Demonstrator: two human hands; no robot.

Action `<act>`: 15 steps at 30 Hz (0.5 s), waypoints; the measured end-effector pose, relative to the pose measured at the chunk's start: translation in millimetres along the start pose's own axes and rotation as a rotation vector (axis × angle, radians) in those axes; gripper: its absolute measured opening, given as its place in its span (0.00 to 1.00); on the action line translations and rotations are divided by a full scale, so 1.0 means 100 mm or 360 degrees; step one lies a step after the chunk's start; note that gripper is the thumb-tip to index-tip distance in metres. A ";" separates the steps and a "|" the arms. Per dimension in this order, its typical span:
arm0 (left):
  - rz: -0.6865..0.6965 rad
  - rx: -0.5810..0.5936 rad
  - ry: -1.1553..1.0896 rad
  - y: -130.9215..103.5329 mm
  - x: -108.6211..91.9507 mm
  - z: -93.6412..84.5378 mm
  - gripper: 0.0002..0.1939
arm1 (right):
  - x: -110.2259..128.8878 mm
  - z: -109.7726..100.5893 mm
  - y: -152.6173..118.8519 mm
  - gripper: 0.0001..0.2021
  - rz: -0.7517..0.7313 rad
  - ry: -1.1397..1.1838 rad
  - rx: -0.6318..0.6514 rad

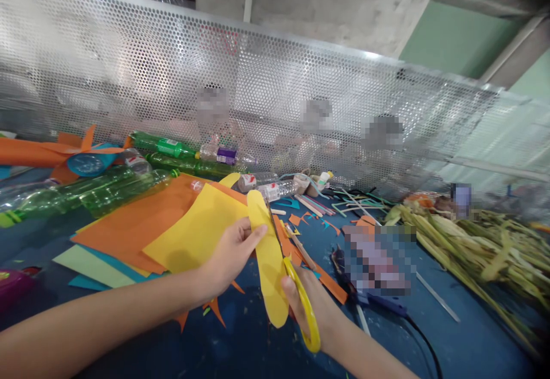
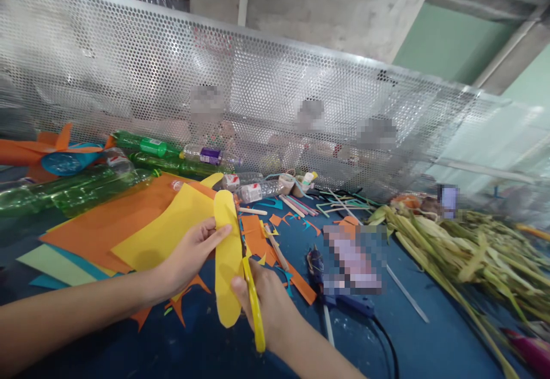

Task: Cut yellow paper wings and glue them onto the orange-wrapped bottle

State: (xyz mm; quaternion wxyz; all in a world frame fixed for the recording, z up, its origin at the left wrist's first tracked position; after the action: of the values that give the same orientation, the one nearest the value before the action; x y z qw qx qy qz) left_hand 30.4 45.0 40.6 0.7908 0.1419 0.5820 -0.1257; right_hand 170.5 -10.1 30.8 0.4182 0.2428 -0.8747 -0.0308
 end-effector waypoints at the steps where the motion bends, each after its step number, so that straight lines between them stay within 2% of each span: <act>1: 0.0004 -0.0010 0.0006 0.00 0.00 0.00 0.14 | 0.01 -0.01 0.00 0.20 -0.0004 -0.0002 0.0005; 9: 0.0019 0.0019 -0.0018 0.00 0.00 -0.01 0.12 | -0.01 -0.01 0.00 0.21 0.0096 -0.0024 -0.0028; 13: 0.0033 -0.0006 0.0018 0.04 0.03 -0.03 0.12 | -0.07 -0.01 0.04 0.24 0.0447 0.0252 0.0002; 15: 0.0018 -0.0039 0.0059 0.08 0.08 -0.06 0.13 | -0.12 -0.07 0.07 0.23 0.0592 0.0168 -0.0078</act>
State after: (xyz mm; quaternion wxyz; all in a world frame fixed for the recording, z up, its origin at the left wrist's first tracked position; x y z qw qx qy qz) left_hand 30.5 53.8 32.1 0.7822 0.1376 0.5973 -0.1115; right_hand 179.4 2.4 28.0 0.4679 0.0680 -0.8803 0.0385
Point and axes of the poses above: each hand's wrist, its own y-axis towards the middle knuckle, its own z-axis out of the palm, x = y × z, the point moved 2 cm from there along y, towards the middle knuckle, and after that the axes turned 2 degrees about y, right-handed, at the moved point
